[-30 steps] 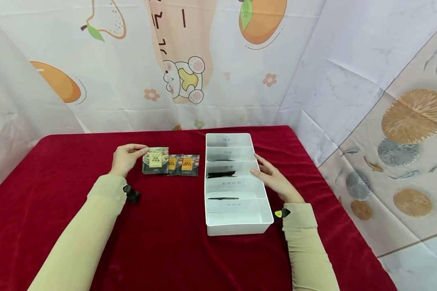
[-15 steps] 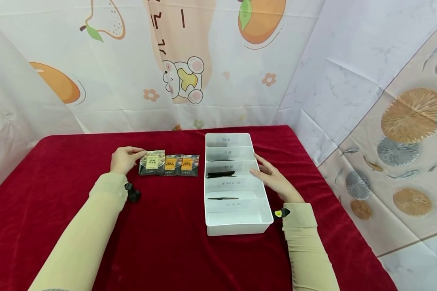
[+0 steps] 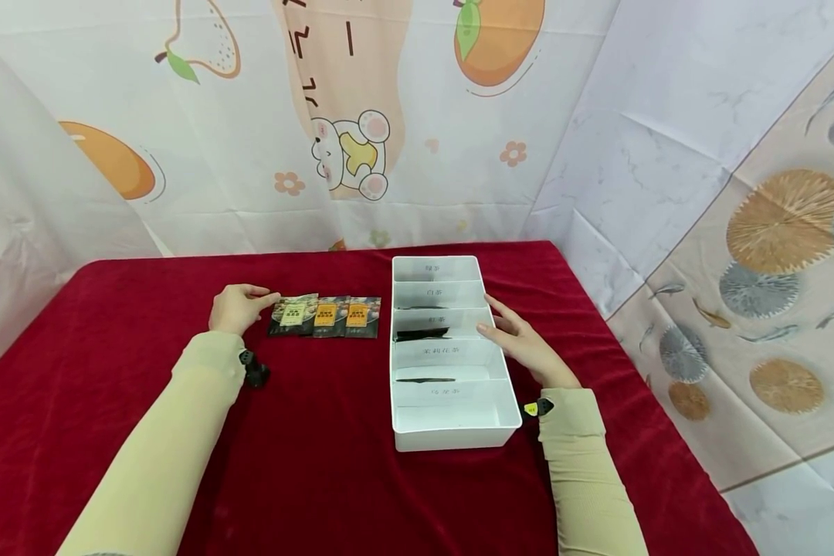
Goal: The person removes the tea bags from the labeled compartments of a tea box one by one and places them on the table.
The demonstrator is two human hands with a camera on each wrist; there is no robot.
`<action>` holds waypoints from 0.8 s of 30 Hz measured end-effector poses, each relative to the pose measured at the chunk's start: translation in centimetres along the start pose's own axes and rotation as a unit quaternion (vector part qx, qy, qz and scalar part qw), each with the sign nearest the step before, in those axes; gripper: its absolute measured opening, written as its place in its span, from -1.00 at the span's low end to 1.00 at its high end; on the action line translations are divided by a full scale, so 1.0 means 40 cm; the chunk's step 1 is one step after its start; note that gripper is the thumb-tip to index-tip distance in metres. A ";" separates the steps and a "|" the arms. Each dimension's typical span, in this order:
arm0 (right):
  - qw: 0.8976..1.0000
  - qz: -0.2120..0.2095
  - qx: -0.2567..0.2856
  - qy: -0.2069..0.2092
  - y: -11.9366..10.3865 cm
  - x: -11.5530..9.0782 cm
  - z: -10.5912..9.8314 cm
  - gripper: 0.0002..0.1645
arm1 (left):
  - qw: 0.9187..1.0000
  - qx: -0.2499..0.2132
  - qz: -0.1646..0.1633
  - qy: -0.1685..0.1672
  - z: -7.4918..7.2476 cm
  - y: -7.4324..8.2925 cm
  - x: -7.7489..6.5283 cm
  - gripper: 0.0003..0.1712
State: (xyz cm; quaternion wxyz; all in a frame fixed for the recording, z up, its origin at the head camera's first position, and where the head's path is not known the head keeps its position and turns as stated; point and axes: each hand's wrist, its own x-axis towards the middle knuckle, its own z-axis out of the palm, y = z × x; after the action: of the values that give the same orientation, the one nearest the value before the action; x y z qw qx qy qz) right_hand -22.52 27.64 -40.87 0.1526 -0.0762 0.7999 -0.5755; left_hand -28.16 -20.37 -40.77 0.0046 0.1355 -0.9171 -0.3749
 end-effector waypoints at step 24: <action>1.000 -0.005 -0.002 0.000 0.001 -0.001 0.000 -0.12 | 0.992 -0.041 0.111 0.037 -0.008 0.106 -0.058 -0.60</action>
State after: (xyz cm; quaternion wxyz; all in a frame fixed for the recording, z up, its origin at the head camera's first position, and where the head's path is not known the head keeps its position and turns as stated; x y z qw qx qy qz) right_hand -22.46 27.67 -40.90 0.1492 -0.0808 0.8008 -0.5744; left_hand -26.94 -17.11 -37.39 0.0859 0.0466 -0.9096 -0.4039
